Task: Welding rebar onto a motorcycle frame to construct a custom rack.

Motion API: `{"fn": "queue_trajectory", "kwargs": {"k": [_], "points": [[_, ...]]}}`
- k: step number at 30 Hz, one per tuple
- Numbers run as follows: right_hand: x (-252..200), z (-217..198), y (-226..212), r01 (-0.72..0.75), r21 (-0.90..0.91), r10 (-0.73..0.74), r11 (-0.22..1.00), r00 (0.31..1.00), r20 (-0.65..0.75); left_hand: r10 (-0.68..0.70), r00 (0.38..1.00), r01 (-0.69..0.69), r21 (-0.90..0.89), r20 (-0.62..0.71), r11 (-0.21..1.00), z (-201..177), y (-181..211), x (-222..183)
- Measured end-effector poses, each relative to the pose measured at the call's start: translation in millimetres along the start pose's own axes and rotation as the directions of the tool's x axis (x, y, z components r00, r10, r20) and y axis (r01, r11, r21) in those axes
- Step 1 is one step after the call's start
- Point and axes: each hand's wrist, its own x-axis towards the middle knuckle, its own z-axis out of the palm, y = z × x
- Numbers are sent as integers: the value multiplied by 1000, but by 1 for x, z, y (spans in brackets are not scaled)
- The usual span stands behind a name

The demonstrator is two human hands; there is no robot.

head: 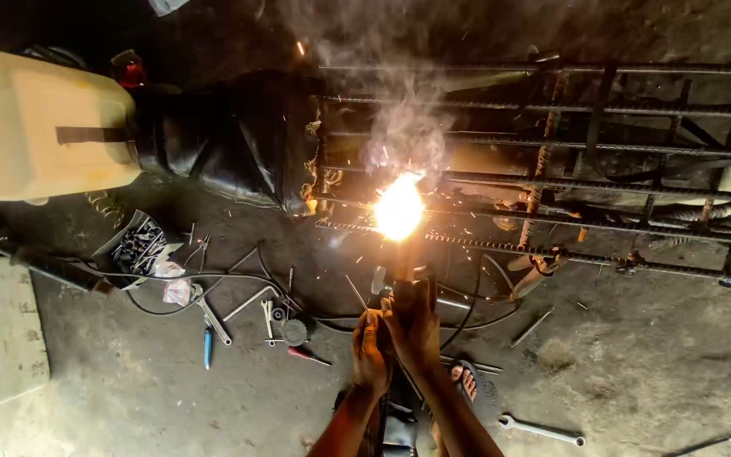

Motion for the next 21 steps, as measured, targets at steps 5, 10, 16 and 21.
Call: {"fn": "queue_trajectory", "kwargs": {"k": [5,10,16,21], "points": [[-31,-33,2,-54,178,55,982,999,1,-361,930,299,-708,67,640,8,23,4],[-60,-93,-1,-295,-118,300,948,954,25,-249,966,194,-461,-62,866,0,25,-20],[-110,-149,25,-200,-186,147,962,953,-264,-46,997,42,-60,-66,997,-17,118,-46],[-107,-194,44,-165,-104,146,981,975,-170,304,951,-306,326,58,895,-38,185,-79]]}}
